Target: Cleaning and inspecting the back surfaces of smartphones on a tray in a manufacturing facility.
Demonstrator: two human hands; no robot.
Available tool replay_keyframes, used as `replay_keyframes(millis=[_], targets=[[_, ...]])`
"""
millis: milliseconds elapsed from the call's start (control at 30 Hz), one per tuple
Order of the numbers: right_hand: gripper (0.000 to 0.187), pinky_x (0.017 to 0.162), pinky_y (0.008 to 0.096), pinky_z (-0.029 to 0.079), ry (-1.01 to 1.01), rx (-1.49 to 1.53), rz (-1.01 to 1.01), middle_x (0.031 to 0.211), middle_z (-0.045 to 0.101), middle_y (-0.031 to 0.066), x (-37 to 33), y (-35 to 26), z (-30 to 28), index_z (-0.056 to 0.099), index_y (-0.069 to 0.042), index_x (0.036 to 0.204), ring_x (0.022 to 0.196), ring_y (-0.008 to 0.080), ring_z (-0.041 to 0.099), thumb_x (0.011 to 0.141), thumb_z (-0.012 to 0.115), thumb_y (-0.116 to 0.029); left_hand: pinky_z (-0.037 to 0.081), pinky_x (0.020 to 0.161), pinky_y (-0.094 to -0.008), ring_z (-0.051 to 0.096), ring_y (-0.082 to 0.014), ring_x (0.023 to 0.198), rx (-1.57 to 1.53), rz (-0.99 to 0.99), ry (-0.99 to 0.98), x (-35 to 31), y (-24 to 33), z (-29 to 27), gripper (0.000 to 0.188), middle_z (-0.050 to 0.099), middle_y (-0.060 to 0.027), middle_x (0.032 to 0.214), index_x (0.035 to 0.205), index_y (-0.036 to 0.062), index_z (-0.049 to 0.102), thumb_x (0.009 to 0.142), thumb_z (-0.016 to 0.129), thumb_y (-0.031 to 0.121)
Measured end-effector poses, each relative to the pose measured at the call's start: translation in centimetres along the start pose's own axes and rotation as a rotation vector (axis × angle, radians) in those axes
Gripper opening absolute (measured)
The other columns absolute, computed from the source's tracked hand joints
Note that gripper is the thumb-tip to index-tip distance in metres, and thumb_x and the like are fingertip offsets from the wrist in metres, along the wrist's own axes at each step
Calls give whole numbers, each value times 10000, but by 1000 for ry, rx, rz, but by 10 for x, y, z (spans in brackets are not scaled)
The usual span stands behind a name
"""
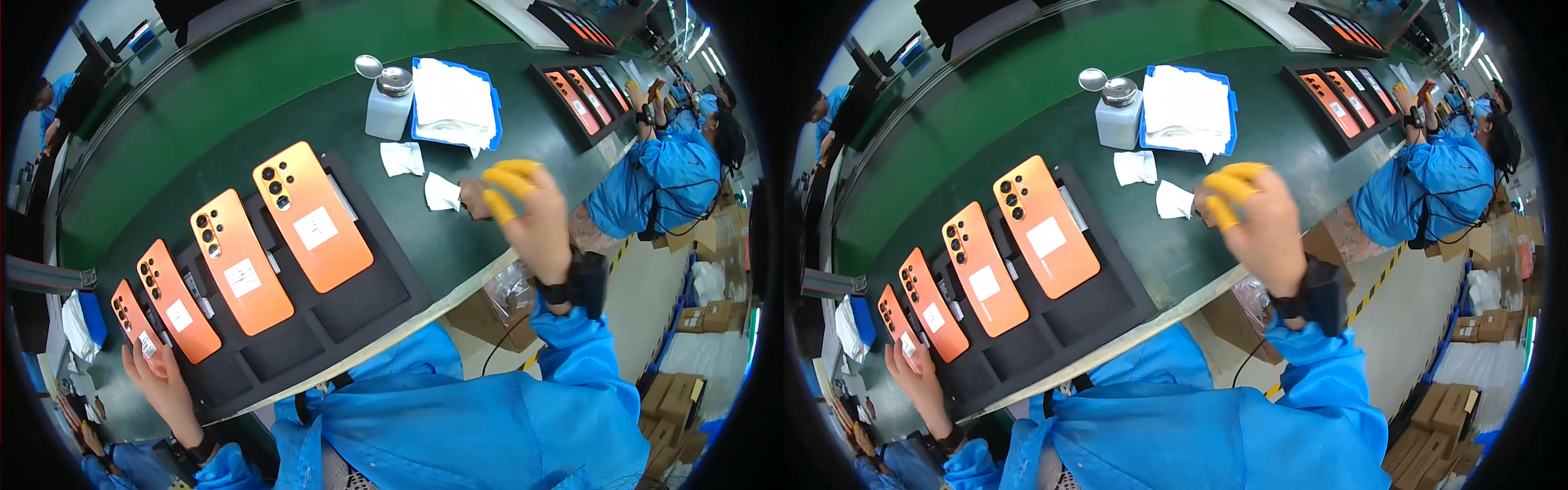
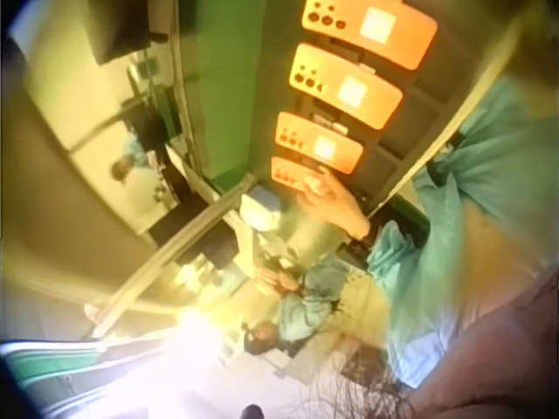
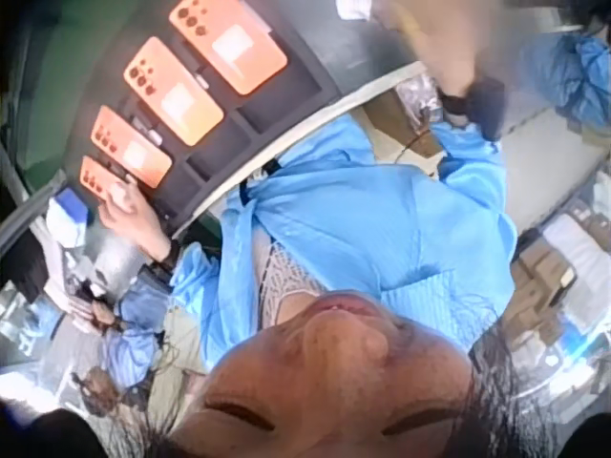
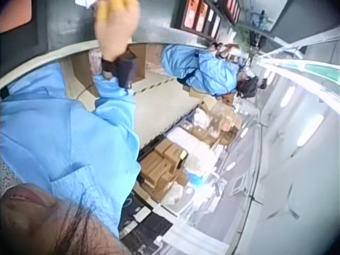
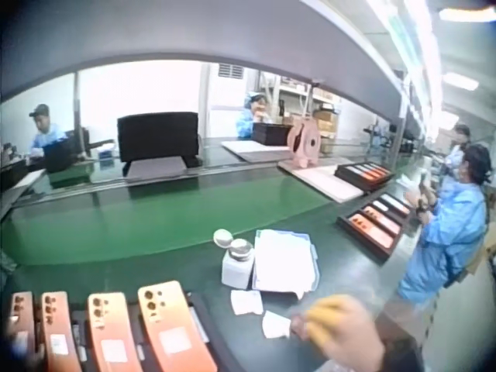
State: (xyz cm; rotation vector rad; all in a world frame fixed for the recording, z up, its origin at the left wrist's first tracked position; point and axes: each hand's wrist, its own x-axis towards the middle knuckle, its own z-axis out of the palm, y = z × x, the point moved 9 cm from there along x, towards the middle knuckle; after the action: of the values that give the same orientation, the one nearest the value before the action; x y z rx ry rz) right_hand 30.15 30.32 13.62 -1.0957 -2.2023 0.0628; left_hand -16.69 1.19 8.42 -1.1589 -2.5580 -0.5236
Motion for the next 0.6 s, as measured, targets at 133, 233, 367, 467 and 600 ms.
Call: replay_keyframes(millis=[133,233,367,467,600], targets=[[229,743,370,483,-175,-109,-24,889,618,103,6,-14,49,714,-62,952,810,280,574,729,715,-111,294,1069,-434,380,-365,1302,-162,102,53,-9,64,-34,367,382,-197,1418,1234,0,517,911,594,156],[109,709,383,469,-246,-214,-9,826,593,117,0,-14,65,697,-9,789,786,280,570,705,690,-78,274,1085,-436,360,-353,1336,-266,167,-69,-15,115,-29,291,386,-189,1432,1157,0,543,878,585,73],[90,698,397,462,-245,-215,-1,814,581,119,10,-13,66,693,-4,792,776,291,571,716,656,-36,337,1051,-443,413,-398,1280,-462,252,-227,-21,173,-15,320,418,-233,1374,1070,-10,590,759,664,7],[164,697,401,461,7,-57,-7,836,582,120,45,-29,30,698,-14,874,778,303,572,719,641,-13,392,1011,-434,466,-399,1223,-611,394,-385,-30,209,1,311,488,-225,1289,1038,-24,606,741,689,19],[168,697,404,463,70,-104,-134,837,580,129,101,-40,32,695,-5,882,781,311,576,723,644,-21,406,1017,-446,480,-382,1231,-692,597,-513,-45,253,21,336,532,-201,1262,1044,-19,620,734,724,59]])
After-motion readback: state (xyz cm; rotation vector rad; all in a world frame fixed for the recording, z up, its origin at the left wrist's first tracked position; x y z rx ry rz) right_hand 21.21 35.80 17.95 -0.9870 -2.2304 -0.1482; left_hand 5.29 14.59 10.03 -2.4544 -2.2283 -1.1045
